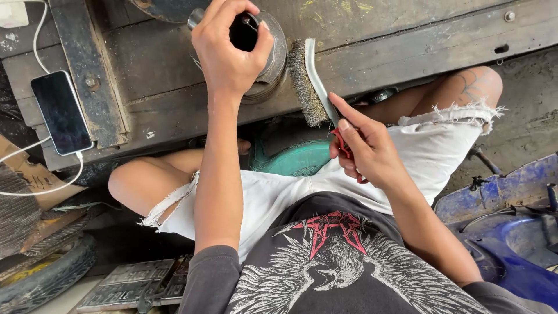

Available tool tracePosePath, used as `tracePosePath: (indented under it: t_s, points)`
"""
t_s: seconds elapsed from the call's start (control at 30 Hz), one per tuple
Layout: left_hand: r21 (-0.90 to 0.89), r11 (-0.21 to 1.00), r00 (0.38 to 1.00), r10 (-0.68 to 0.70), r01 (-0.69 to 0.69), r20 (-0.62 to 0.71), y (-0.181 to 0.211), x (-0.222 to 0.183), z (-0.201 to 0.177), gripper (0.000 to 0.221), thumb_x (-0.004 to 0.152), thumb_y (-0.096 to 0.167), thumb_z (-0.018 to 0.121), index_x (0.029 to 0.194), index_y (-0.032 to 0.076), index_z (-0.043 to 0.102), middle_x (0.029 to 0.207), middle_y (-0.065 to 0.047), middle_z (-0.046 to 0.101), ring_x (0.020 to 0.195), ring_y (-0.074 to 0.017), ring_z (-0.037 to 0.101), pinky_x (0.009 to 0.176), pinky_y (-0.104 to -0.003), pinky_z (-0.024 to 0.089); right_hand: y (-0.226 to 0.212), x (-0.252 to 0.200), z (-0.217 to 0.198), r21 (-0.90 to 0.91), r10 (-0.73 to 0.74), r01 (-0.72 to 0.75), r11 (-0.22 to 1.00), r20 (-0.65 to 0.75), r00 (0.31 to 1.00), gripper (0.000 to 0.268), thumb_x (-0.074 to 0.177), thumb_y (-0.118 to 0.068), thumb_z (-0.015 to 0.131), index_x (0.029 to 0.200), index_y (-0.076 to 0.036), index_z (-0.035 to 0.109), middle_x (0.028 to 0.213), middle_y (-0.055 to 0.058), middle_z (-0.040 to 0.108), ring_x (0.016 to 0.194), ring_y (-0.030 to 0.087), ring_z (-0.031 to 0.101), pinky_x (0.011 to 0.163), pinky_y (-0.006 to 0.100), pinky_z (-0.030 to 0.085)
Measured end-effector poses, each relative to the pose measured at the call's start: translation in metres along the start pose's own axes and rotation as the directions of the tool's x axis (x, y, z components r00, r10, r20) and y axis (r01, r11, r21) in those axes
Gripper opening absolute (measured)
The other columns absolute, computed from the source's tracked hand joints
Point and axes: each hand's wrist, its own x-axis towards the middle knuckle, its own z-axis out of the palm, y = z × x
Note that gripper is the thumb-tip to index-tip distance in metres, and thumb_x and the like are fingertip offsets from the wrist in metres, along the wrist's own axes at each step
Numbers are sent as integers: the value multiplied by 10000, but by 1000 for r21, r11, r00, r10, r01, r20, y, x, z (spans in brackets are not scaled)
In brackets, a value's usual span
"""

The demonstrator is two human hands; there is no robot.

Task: A person is cleaning a motorcycle cylinder head by scrubbing it with a wire brush to remove dirt and oxidation.

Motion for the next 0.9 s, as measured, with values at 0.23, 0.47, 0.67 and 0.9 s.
tracePosePath:
  t_s: [0.23, 0.47, 0.67, 0.9]
  points:
    - [31, 999, 1000, -19, 19, -12, -1, -1, 1, 89, 819, 79, 701, 893, 78, 652, 852, -22, 649, 744, -190, 584, 656, -315, 467, 3, 35, -11, 136, -19, 12, 991, 48, 999, 521, 1092, -229, 427, 1610, -275, 395, 681, 72, 426, 449, 81, 214, 358, 214, 217]
    - [18, 1000, 1000, -24, 24, -19, 0, 1, 0, 90, 817, 67, 696, 884, 78, 637, 847, -24, 641, 755, -197, 590, 671, -321, 475, 5, 19, -8, 39, -12, 9, 999, 57, 998, 505, 1080, -216, 425, 1585, -241, 412, 646, 91, 406, 424, 109, 237, 339, 245, 219]
    - [33, 999, 1000, -15, 15, -8, -1, -1, 0, 78, 823, 92, 704, 876, 75, 649, 846, -22, 661, 761, -189, 614, 667, -316, 491, -1, 29, -7, -21, -64, 65, 998, 34, 997, 493, 1087, -205, 420, 1579, -227, 421, 628, 90, 421, 423, 119, 258, 348, 250, 264]
    - [44, 999, 1000, 8, -7, -1, -5, -2, 1, 88, 816, 96, 704, 879, 73, 648, 836, -12, 661, 752, -184, 606, 665, -316, 486, 1, 28, 1, -53, -101, 101, 994, -6, 995, 476, 1092, -195, 423, 1567, -209, 433, 643, 100, 444, 427, 132, 293, 342, 263, 250]
